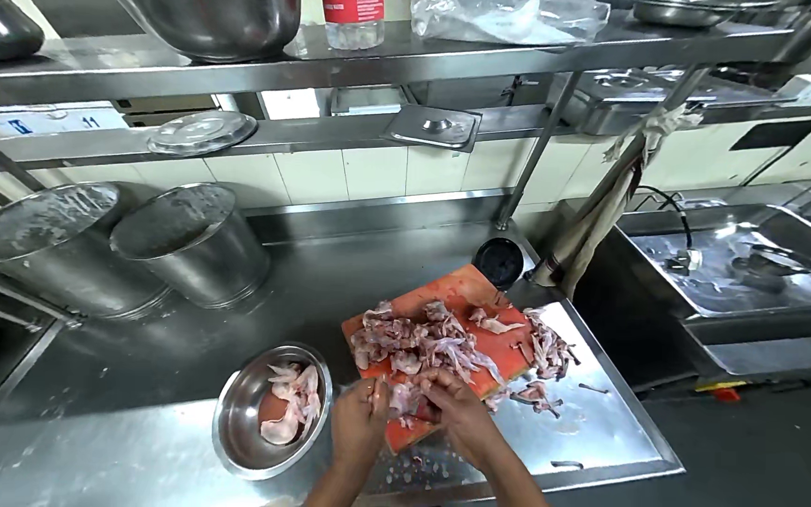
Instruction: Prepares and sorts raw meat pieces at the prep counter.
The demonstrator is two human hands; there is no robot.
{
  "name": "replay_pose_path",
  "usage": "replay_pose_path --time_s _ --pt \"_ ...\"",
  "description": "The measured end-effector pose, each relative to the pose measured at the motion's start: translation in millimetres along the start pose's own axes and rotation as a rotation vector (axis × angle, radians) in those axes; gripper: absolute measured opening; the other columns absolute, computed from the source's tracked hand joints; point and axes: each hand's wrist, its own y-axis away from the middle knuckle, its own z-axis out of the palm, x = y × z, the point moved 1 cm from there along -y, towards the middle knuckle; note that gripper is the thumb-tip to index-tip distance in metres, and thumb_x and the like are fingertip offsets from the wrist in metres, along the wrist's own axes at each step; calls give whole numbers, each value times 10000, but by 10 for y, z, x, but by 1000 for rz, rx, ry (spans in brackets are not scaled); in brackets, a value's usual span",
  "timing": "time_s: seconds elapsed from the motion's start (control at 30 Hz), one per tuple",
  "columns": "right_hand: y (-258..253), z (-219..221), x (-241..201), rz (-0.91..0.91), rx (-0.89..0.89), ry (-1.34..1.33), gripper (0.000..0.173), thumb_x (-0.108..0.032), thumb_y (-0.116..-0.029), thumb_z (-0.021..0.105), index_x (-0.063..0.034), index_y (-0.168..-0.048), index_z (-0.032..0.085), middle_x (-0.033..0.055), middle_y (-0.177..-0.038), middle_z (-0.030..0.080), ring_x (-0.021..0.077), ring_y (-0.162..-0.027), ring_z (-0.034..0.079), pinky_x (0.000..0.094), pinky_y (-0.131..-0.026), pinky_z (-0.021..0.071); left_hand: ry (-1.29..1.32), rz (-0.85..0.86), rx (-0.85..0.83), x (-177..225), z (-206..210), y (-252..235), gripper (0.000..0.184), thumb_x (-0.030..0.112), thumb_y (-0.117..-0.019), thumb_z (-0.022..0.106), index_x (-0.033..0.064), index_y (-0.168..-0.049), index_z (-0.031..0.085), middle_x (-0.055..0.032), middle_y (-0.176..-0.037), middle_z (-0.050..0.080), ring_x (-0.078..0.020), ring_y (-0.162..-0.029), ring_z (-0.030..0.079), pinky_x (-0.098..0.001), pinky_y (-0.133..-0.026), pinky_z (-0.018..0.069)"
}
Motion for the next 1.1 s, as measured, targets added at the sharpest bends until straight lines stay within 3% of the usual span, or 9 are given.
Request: replay_pose_path --time_s 0.1,0.23,0.33,0.57,0.73,0.97,1.03,1.07,1.1 --pt "30 -4 -98 -29 -71 193 200 -105 -983 647 -36 -1167 684 92 -1107 697 182 -867 682 338 -753 599 38 0 8 -40 -34 -37 421 374 -1007 471 133 -747 699 19 -699 664 -110 -625 647 -377 -617 572" --pt "19 16 -93 -71 -22 570 214 -196 -946 672 -84 -1127 692 39 -965 722 150 -784 712 343 -721 629 66 -18 3 -90 -1 -6 426 409 -1001 492 153 -712 671 40 -654 638 -96 -580 628 -361 -568 559" --pt "20 49 -60 -46 9 783 227 -251 -963 577 -90 -1068 698 38 -883 712 147 -761 703 376 -732 609 55 9 -1 -85 22 38 433 408 -992 499 146 -679 644 33 -631 612 -105 -579 608 -371 -566 537" --pt "93 101 42 -181 170 887 266 -213 -981 445 -83 -962 675 40 -784 646 168 -724 649 403 -690 549 57 -22 0 -104 18 57 439 408 -988 508 139 -667 640 34 -622 607 -104 -581 608 -366 -575 532" --pt "14 16 228 -41 374 554 280 -225 -1019 444 -68 -890 637 38 -686 605 159 -570 613 371 -548 550 74 18 -15 -56 110 157 401 378 -973 532 149 -649 596 46 -589 526 -89 -528 514 -333 -521 464" --pt "-33 -37 297 195 516 -25 274 -180 -1082 458 -11 -917 596 79 -674 581 164 -515 564 313 -484 519 19 4 0 -40 120 210 406 375 -981 512 142 -661 601 34 -592 531 -99 -534 526 -341 -532 476" --pt "-67 -138 345 125 445 146 192 -144 -1042 508 -12 -963 623 98 -759 633 188 -594 619 349 -541 551 33 19 13 -86 115 190 412 382 -998 515 144 -672 596 39 -601 521 -91 -530 506 -327 -525 466" --pt "-72 -187 345 59 378 332 156 -127 -997 547 -36 -1046 664 91 -902 679 185 -721 670 367 -628 586 21 38 4 -111 98 172 424 398 -1008 510 145 -676 588 37 -612 522 -93 -536 505 -329 -526 465" --pt "-64 -211 303 -25 295 550 277 -123 -938 583 -94 -1193 688 73 -1138 677 172 -937 682 382 -779 594 -14 59 -20 -126 63 142 439 418 -1017 503 141 -689 596 26 -635 544 -106 -553 523 -344 -539 477"
